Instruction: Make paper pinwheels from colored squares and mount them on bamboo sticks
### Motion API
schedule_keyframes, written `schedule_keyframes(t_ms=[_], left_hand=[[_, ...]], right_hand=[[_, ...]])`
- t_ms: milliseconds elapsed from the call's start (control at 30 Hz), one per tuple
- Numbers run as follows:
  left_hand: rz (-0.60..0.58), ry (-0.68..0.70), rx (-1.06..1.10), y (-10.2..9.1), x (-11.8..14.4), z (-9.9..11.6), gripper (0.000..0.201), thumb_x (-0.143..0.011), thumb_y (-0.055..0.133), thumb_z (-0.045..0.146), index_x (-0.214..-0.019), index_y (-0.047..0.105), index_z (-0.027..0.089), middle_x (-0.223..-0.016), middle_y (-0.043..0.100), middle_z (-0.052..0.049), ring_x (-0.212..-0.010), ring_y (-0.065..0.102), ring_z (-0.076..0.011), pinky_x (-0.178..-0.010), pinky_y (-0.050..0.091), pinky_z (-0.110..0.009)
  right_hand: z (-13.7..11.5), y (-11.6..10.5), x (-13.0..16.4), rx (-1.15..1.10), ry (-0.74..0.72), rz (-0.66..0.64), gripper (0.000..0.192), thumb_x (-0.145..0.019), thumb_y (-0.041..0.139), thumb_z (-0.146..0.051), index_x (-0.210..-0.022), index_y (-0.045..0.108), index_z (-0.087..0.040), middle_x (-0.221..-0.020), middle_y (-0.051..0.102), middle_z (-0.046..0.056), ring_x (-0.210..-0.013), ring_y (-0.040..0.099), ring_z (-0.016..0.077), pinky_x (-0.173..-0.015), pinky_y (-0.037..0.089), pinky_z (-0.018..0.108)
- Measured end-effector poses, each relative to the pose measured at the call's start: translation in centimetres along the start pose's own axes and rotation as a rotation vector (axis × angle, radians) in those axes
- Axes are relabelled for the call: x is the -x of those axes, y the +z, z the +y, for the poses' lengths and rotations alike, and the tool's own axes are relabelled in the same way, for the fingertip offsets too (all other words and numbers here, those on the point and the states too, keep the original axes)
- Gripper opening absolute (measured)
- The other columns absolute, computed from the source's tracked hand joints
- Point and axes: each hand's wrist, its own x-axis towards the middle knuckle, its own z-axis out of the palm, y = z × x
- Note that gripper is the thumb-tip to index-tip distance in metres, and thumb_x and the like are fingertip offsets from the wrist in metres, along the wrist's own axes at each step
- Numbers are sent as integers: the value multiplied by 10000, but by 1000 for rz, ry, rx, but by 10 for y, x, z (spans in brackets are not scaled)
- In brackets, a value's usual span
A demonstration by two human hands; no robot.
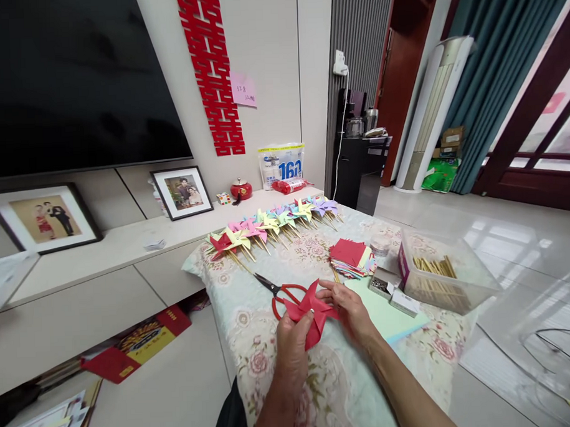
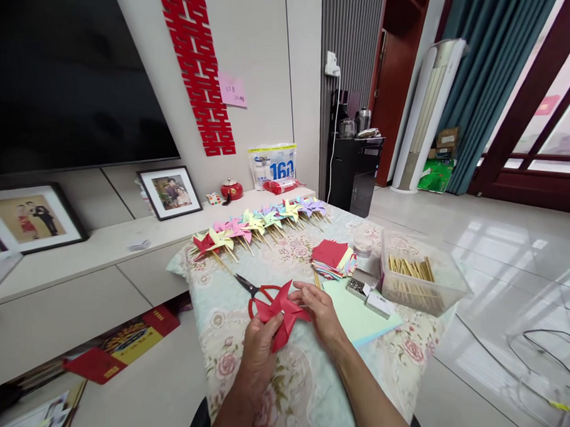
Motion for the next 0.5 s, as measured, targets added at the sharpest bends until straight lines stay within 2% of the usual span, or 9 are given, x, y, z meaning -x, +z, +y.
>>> schedule_keyframes(t_ms=[133,233,400,500], left_hand=[[5,52,-85,-2,29,-1,387,-587,855,332,-890,730,127,-782,769,-71,-727,719,-219,-715,558,-303],[-12,99,-173,1,43,0,386,-588,860,337,-891,731,137,-765,762,-54,-724,715,-211,-710,560,-290],[-38,122,-113,3,51,0,378,-547,892,314,-834,710,148,-782,770,-61,-720,720,-196,-727,565,-284],[-69,99,-70,-1,50,0,376,-539,904,311,-817,717,140,-739,763,-58,-707,720,-199,-718,560,-284]], right_hand=[[7,3,35,73,-4,-50,475,-703,839,-536,-1036,767,-205,-918,781,72,-872,705,253,-874,504,396],[12,2,52,88,-56,-74,503,-677,867,-482,-1079,743,-206,-901,767,61,-850,704,252,-833,522,389],[11,-4,67,74,-117,9,525,-701,841,-516,-1107,732,-202,-866,750,53,-781,683,228,-757,512,359],[11,-8,73,141,-116,26,497,-730,813,-548,-1083,752,-203,-856,748,48,-751,656,213,-737,494,349]])
